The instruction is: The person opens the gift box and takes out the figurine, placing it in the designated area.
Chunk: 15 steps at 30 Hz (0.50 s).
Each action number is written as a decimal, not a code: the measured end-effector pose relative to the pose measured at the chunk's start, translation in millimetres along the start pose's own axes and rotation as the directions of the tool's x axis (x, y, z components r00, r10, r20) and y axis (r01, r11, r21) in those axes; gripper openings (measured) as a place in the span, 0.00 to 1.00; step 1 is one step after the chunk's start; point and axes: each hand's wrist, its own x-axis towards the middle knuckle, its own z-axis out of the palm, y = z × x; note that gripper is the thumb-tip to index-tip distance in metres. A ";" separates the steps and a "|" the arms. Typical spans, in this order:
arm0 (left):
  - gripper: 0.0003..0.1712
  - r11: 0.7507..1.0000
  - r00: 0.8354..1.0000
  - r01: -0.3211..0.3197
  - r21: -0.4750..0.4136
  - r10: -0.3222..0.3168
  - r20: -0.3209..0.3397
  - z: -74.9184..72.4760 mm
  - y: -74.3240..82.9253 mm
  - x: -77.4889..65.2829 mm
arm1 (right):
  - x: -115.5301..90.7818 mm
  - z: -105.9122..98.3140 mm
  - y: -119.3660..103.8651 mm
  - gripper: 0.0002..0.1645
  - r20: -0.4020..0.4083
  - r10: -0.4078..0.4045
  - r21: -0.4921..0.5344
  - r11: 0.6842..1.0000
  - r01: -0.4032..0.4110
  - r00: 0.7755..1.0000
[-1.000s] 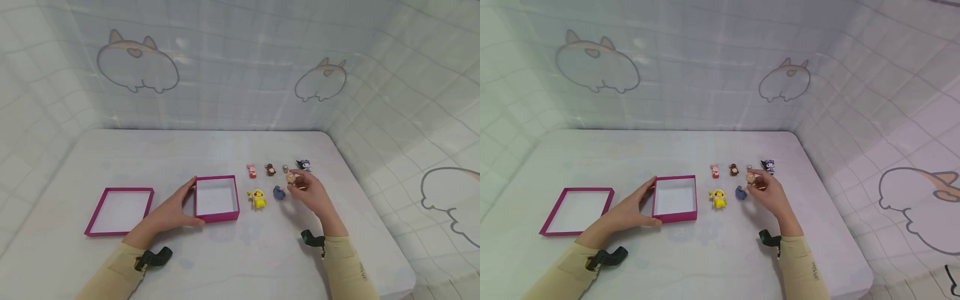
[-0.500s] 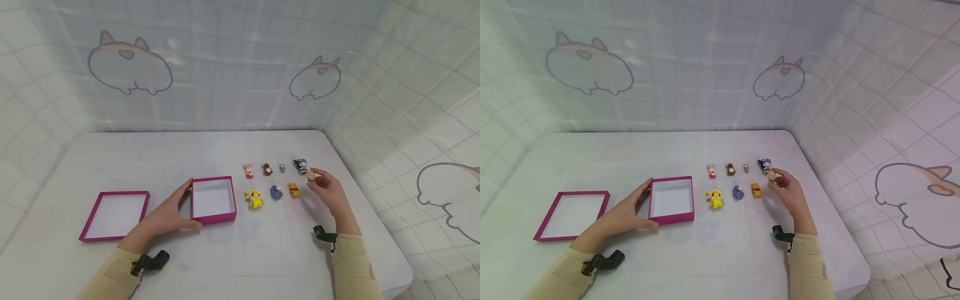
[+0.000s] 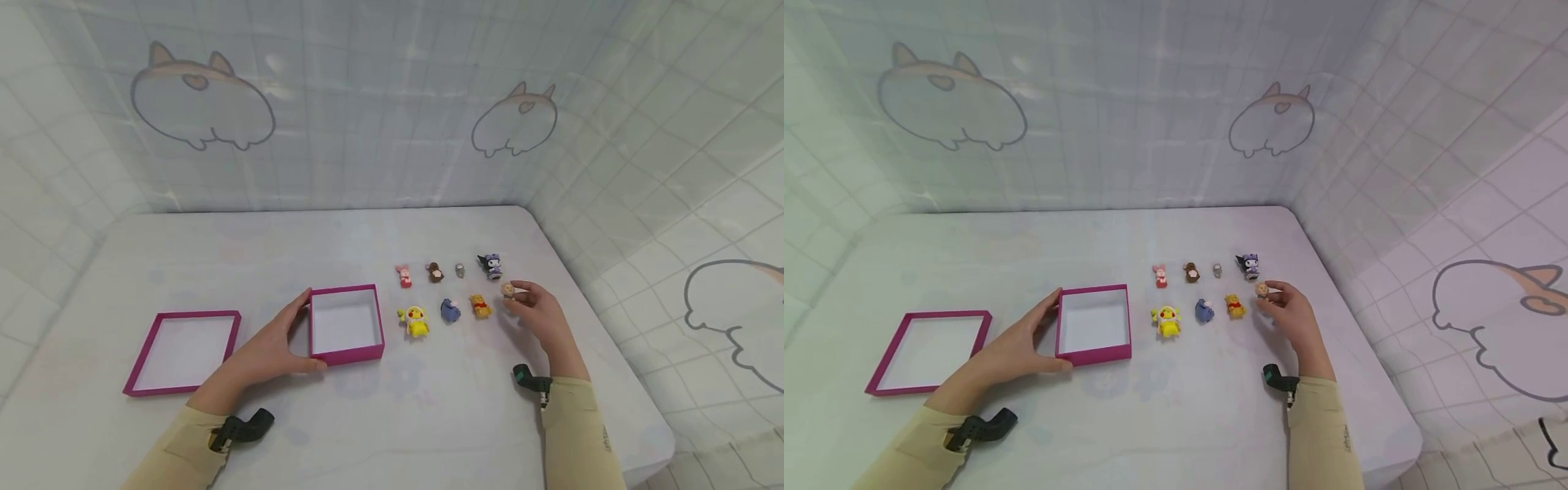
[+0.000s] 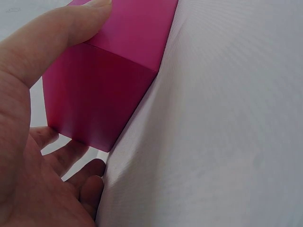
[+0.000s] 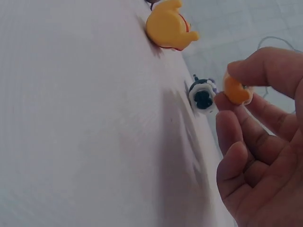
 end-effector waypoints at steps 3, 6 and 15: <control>0.76 1.000 1.000 -0.004 -0.007 0.004 0.001 -0.9 -0.3 1.0 | 2.2 -0.3 1.8 0.34 -0.007 0.003 -0.024 1.000 -0.003 1.000; 0.76 1.000 1.000 -0.008 -0.003 0.008 0.005 -0.9 -1.3 2.0 | 2.6 -0.8 2.6 0.34 -0.005 -0.004 -0.052 0.999 0.004 1.000; 0.76 1.000 1.000 -0.015 -0.001 0.015 0.003 -0.6 -1.8 2.5 | 10.0 0.6 15.9 0.33 -0.009 -0.004 -0.112 0.994 0.003 1.000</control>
